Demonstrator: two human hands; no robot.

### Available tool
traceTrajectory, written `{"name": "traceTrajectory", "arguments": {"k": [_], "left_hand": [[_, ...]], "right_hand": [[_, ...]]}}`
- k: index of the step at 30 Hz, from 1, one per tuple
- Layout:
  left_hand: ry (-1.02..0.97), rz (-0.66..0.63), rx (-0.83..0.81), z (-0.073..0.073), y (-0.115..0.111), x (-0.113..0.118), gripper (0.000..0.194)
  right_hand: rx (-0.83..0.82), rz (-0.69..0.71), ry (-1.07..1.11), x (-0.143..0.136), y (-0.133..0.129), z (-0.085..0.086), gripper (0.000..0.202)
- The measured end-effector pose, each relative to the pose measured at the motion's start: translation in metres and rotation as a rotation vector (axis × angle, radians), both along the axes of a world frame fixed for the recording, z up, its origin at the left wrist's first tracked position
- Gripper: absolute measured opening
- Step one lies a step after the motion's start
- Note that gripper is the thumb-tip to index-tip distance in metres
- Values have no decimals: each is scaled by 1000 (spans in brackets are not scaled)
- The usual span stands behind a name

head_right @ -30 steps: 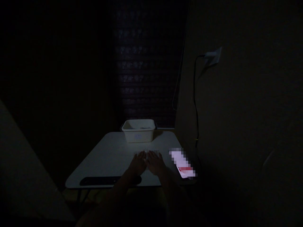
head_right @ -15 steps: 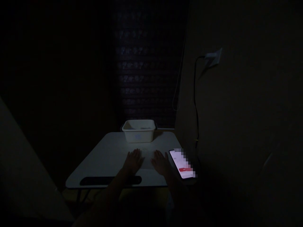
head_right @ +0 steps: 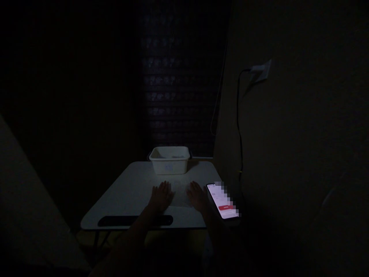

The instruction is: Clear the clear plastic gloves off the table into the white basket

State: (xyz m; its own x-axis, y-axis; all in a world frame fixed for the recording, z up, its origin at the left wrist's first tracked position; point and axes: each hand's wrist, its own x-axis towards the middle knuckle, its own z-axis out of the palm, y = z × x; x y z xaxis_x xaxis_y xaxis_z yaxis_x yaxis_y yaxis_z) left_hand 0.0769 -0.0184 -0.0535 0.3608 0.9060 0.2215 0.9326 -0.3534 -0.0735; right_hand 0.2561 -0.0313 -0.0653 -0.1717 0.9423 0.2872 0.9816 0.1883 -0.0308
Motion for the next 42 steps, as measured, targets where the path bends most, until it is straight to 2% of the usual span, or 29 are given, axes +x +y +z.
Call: {"name": "traceTrajectory", "arguments": {"k": [3,8,15,21,30,42], "left_hand": [[-11,-39,3,1,0,5,49],[-26,-131,53,-6,-1,20,50],[-26,-107,-7,-12,0,31,50],[-30,-111,-20,-11,-1,30,51],[-5,-51,6,-4,1,20,50],[30,-32,11,-11,3,3,48]], "right_hand": [[48,-56,39,-4,4,2,42],[54,34,-6,-18,3,4,45],[-21,37,-19,-21,4,-5,48],[-66,34,-15,-21,1,-3,49],[19,22,0,-23,-1,5,50],[-49,105,-11,-43,3,0,53]]}}
